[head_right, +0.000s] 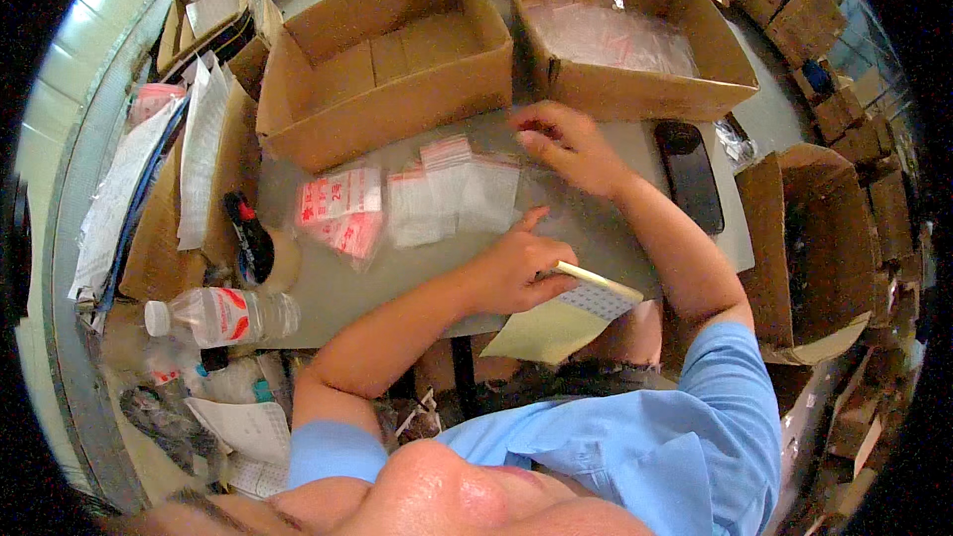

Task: The person peels stickers from a sheet and applies them to small plastic bags before placing the bags into a cardboard box.

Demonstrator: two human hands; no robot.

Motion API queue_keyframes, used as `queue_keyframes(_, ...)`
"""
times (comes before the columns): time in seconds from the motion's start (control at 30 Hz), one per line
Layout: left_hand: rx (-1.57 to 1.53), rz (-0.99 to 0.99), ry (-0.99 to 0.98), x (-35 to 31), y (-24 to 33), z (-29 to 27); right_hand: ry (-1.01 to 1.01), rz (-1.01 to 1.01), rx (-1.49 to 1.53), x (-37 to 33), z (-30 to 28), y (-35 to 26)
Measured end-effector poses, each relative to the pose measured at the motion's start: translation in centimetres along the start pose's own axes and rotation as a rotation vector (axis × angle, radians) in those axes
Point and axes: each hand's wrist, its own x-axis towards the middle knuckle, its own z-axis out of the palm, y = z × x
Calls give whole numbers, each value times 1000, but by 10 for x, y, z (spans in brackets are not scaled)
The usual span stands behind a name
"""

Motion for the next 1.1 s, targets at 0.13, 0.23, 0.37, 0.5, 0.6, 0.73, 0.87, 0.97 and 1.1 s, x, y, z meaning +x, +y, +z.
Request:
queue_keyframes(0.13, 18, -141, -25, -3, 2, -8, 111, 229, -485, -12, -1, 0)
queue_keyframes(0.23, -13, -167, -67, -2, 2, -10, -48, 33, -499, -13, -1, 7)
queue_keyframes(0.37, 8, -157, -61, -2, 3, -8, -4, 110, -11, -15, -8, 11)
queue_keyframes(0.5, 0, -50, 2, -2, -1, -4, 83, 56, 129, -13, -8, 13)
queue_keyframes(0.6, -10, -47, 18, -3, 2, -4, 133, 39, -64, -9, -7, 10)
queue_keyframes(0.73, -7, -91, -13, -1, 7, -7, 155, 63, -202, -8, -2, 8)
queue_keyframes(0.87, -43, -109, -45, -1, 6, -8, 148, -25, -197, -12, -11, 11)
queue_keyframes(0.97, -35, 7, 58, -4, 4, -5, 1, 110, -150, -13, -20, 5)
queue_keyframes(1.1, -3, -85, 20, -5, 1, -4, 53, 190, -360, -20, -11, -2)
